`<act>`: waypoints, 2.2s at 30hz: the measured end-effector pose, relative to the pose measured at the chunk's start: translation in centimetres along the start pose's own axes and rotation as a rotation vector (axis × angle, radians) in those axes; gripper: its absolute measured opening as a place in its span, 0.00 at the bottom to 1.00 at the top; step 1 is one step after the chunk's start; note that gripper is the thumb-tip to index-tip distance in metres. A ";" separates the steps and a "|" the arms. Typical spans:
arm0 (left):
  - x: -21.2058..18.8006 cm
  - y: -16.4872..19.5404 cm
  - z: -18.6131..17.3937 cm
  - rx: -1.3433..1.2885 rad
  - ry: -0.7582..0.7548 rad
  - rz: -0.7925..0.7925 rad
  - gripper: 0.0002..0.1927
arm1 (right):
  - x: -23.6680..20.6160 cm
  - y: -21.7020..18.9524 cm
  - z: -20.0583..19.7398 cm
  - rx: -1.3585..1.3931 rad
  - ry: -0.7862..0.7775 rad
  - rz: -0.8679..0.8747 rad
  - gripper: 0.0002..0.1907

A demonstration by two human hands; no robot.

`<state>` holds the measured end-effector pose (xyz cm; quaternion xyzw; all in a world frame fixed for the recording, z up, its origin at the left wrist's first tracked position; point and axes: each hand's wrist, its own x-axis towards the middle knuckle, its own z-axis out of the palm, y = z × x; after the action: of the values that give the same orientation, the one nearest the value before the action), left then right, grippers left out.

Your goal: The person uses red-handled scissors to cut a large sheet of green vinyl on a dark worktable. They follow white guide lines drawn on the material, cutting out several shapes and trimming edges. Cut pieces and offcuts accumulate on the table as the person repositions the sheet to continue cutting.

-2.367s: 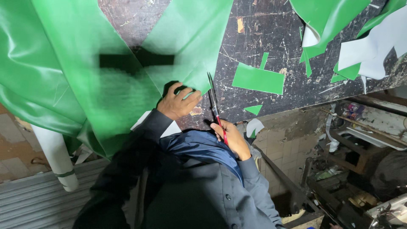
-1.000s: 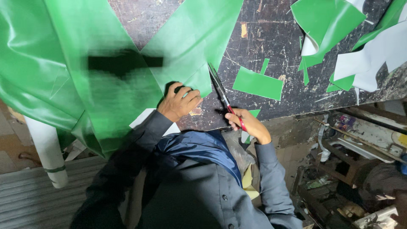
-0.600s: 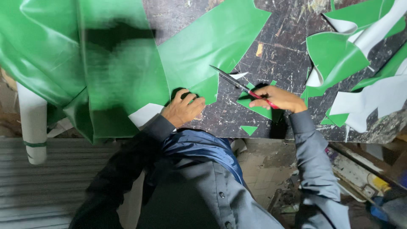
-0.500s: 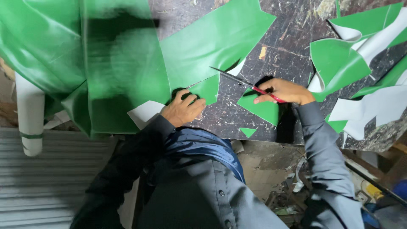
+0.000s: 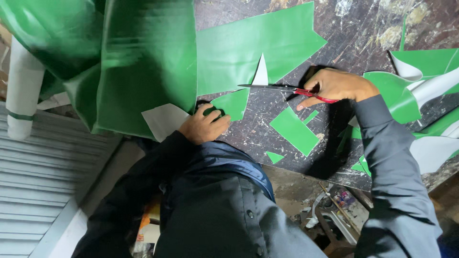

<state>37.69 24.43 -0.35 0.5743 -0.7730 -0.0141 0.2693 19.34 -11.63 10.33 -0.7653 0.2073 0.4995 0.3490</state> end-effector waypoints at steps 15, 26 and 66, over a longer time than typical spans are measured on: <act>-0.1 0.1 -0.1 -0.048 -0.011 -0.034 0.07 | 1.4 -1.1 -5.0 -0.228 0.018 0.150 0.35; -0.5 0.2 0.3 -0.051 -0.024 -0.005 0.08 | 2.1 1.4 -3.5 -0.228 0.108 0.064 0.34; 4.5 4.7 -1.6 0.112 -0.190 -0.158 0.28 | -10.2 -12.1 35.7 0.376 1.103 0.272 0.25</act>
<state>33.34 22.48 4.40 0.6435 -0.7469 -0.0467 0.1606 1.04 22.69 14.35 -0.8034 0.5389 0.0232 0.2523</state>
